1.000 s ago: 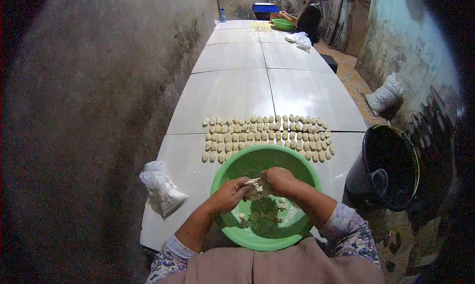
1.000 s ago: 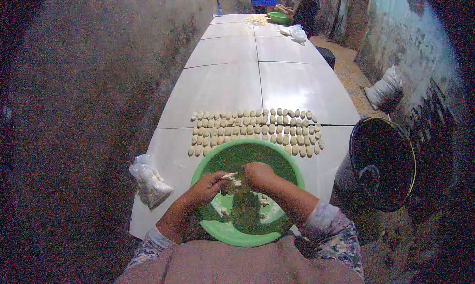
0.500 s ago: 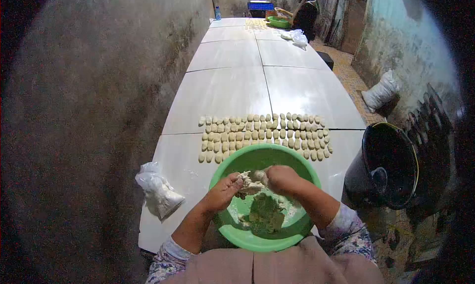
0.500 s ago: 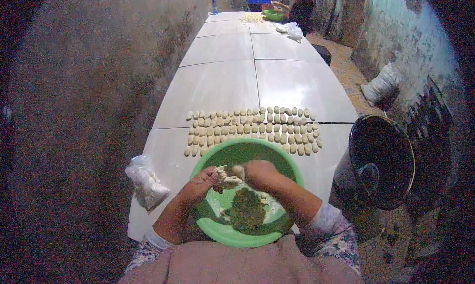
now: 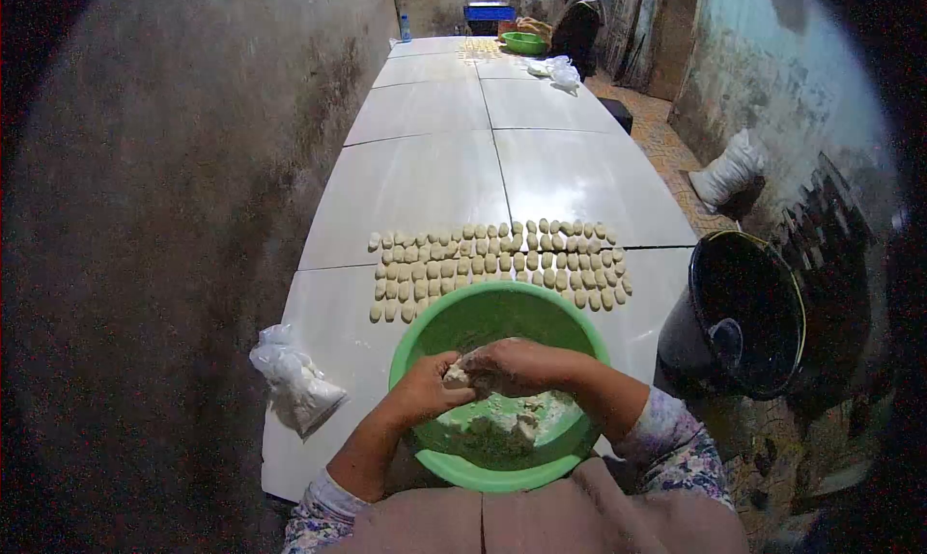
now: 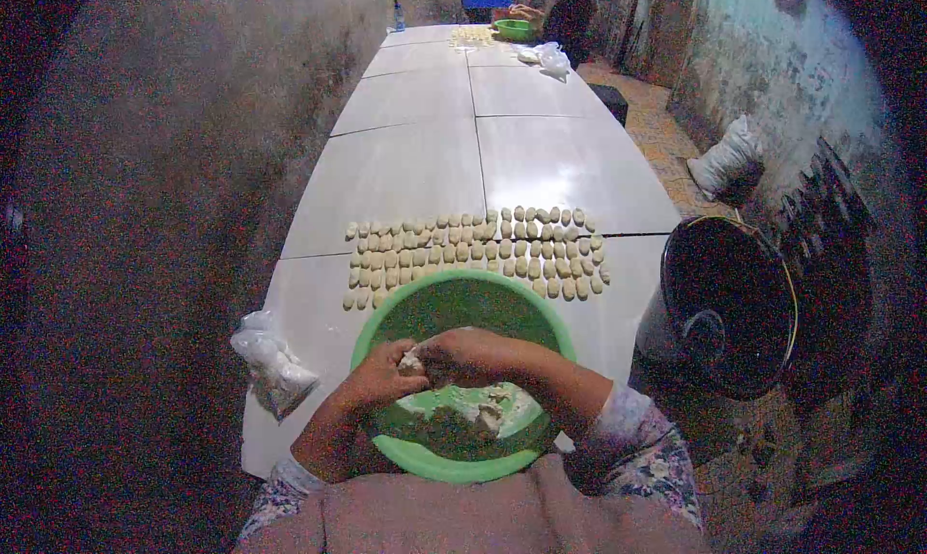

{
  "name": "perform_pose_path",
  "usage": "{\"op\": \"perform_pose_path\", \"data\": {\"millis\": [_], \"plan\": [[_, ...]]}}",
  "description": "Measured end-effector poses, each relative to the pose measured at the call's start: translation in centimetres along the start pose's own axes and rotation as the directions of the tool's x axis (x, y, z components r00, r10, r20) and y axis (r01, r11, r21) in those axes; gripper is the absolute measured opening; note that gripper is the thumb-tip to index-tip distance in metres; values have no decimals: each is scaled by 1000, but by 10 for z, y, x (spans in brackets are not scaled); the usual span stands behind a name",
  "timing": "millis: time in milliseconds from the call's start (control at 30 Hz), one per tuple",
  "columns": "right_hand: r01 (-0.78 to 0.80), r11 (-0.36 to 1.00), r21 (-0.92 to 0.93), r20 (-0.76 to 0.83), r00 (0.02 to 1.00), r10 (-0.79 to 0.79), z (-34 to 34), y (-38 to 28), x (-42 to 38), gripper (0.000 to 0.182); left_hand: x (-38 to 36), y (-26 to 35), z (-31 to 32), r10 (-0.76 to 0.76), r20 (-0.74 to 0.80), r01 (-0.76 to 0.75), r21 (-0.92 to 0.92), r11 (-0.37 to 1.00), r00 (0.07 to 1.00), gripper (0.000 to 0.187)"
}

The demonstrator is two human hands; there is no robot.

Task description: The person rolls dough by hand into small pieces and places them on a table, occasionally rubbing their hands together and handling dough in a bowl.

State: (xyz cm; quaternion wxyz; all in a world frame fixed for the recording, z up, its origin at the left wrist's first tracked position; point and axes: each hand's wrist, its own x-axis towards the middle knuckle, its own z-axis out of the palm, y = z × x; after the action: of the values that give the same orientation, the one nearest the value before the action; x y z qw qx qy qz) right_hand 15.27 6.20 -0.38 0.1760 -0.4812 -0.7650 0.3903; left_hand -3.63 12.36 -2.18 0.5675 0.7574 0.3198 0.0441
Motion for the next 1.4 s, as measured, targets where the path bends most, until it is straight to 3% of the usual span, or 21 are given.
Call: {"op": "perform_pose_path", "data": {"millis": [100, 167, 267, 333, 400, 433, 467, 533, 567, 733, 800, 867, 933, 967, 1000, 1100, 1167, 1200, 1267, 1333, 1400], "plan": [[-66, 993, -93, 105, 992, 76, -8, -10, -1, 19, 5, -18, 3, 71, -8, -71, 29, 997, 997, 37], [-13, 986, -169, 16, 1000, 16, -6, 0, -6, 22, 0, -8, 2, 121, -56, -110, 166, 980, 991, 35], [-75, 972, -221, 64, 994, 91, -3, 23, -11, 24, 8, -22, 9, -27, -152, 33, 35, 999, 988, 34], [-84, 980, -179, 169, 979, 115, -4, 51, -14, 25, 12, -25, 7, 14, -227, 25, 167, 986, 974, 33], [-308, 951, 23, 61, 950, 306, -11, 41, -17, 27, 8, -23, 6, 136, -105, -104, 265, 959, 985, 36], [-332, 914, 234, 55, 943, 329, -18, 27, -19, 28, 8, -24, 6, 94, -69, -75, 235, 969, 993, 42], [-331, 914, 236, 54, 943, 328, -15, 32, -16, 28, 8, -24, 6, 92, -68, -74, 237, 969, 993, 42], [14, 1000, -26, -80, 997, -16, -9, 38, -8, 32, 6, -21, 5, 169, 64, -181, 301, 936, 983, 53], [-166, 980, 105, -27, 985, 170, -7, 32, -6, 39, 6, -21, 4, 169, 64, -180, 302, 936, 984, 53], [-249, 952, 178, 114, 966, 231, -15, 12, -4, 30, 2, -7, 6, 133, -58, -114, 260, 959, 989, 62], [55, 944, 325, -45, 998, -43, -6, 16, -4, 23, 7, -21, 9, 315, -84, -292, 213, 932, 945, 53], [24, 961, 277, -61, 998, -8, -5, 12, -1, 19, 6, -17, 8, 333, -38, -328, 104, 939, 942, 40], [64, 960, 271, -94, 995, -40, -8, 4, -1, 16, 5, -12, 4, 122, 84, -134, 154, 979, 989, 27], [55, 905, 423, -120, 993, -4, 1, 17, 4, 15, 4, -13, 6, 158, 61, -166, 164, 972, 986, 28], [54, 905, 422, -120, 993, -4, -1, 20, 2, 15, 4, -15, 6, 159, 61, -167, 164, 972, 985, 28], [72, 995, 69, -95, 993, -66, -16, 6, -4, 18, 4, -17, 3, 140, 60, -149, 172, 974, 988, 28], [-240, 970, -25, -236, 945, 227, -22, 2, -5, 23, 2, -16, 1, 85, 152, -120, 234, 965, 985, 34], [-240, 970, -26, -236, 945, 227, -20, 10, -4, 23, 3, -17, 1, 86, 152, -120, 233, 965, 985, 34], [-171, 901, 398, -287, 910, 300, -19, 15, 0, 27, 4, -24, 5, 246, 141, -268, 162, 950, 959, 26], [-251, 863, 439, -213, 904, 371, -12, 11, 2, 26, 4, -27, 9, 323, 120, -342, 214, 915, 939, 23], [-141, 986, -88, 23, 989, 143, -7, 10, 5, 27, 5, -25, 9, 400, 108, -414, 267, 870, 910, 24]]}}
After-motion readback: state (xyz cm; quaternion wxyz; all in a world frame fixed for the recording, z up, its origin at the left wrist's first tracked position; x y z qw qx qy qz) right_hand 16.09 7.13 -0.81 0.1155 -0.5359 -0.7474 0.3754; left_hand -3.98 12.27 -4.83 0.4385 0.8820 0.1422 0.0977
